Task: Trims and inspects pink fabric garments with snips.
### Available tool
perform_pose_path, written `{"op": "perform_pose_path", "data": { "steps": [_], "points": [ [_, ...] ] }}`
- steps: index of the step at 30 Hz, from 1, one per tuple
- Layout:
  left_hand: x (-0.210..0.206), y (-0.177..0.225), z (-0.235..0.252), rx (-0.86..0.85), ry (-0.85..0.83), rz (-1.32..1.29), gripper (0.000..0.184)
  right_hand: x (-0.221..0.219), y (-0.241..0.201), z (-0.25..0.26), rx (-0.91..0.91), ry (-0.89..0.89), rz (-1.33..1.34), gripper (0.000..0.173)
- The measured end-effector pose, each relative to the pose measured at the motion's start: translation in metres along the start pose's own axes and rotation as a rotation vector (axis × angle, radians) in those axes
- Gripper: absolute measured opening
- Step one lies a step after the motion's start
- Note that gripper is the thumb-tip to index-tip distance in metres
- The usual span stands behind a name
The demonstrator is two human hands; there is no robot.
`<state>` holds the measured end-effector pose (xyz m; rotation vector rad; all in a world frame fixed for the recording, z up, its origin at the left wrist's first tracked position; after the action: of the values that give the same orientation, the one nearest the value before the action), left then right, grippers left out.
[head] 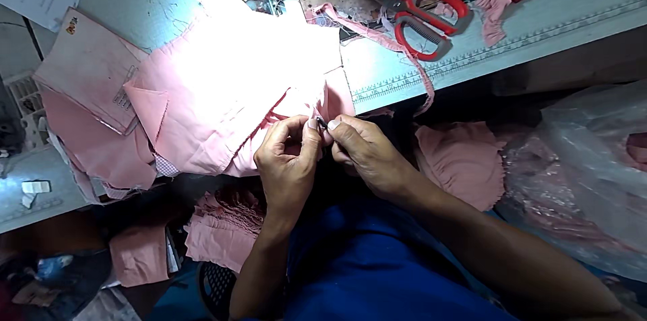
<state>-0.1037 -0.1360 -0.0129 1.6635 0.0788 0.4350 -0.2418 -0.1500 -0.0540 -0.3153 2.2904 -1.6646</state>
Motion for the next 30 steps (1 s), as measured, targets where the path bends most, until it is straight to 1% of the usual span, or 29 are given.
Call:
{"op": "perform_pose_path", "data": {
  "steps": [4,6,9,11,16,20,25,27,28,29,30],
  "points": [
    [0.000,0.001,0.001,-0.006,-0.004,-0.001,0.010,-0.002,-0.001,0.000,-0.006,0.006,0.059,0.032],
    [0.000,0.003,0.002,-0.016,-0.006,-0.003,0.010,-0.006,-0.001,0.000,-0.030,-0.010,0.191,0.032],
    [0.001,0.005,0.003,-0.028,-0.013,-0.006,0.010,-0.015,0.001,-0.002,-0.130,-0.032,0.430,0.037],
    [0.001,0.005,0.003,-0.026,-0.013,-0.011,0.009,-0.016,0.000,-0.002,-0.146,-0.044,0.462,0.039],
    [0.000,0.007,0.002,-0.022,-0.014,-0.035,0.008,-0.007,-0.007,0.001,-0.011,-0.029,0.251,0.031],
    [-0.001,0.006,0.002,-0.022,-0.018,-0.052,0.008,0.002,-0.012,0.004,0.116,0.036,-0.003,0.027],
    [0.002,0.002,0.002,-0.013,0.001,-0.028,0.009,0.007,-0.017,0.002,0.206,0.070,0.042,0.026],
    [0.004,0.001,0.002,-0.019,0.004,-0.032,0.009,0.013,-0.034,0.002,0.315,0.105,-0.099,0.017],
    [0.004,0.001,0.001,-0.028,0.006,-0.032,0.010,0.016,-0.043,0.003,0.370,0.127,-0.220,0.018],
    [0.004,0.001,0.001,-0.037,0.005,-0.036,0.010,0.017,-0.051,0.005,0.411,0.140,-0.347,0.023],
    [0.003,0.001,0.001,-0.044,0.001,-0.039,0.010,0.016,-0.056,0.008,0.434,0.139,-0.455,0.023]
  ]
}}
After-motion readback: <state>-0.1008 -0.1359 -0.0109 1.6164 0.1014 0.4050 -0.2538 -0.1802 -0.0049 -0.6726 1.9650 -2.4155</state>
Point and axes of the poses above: each hand's wrist, its own z-axis towards the middle knuckle, its own x-axis out of the back of the hand, y = z × x, the point moved 10 cm from there along z, towards the middle knuckle, and after that the axes turned 8 degrees about x, right-handed, at the moved point
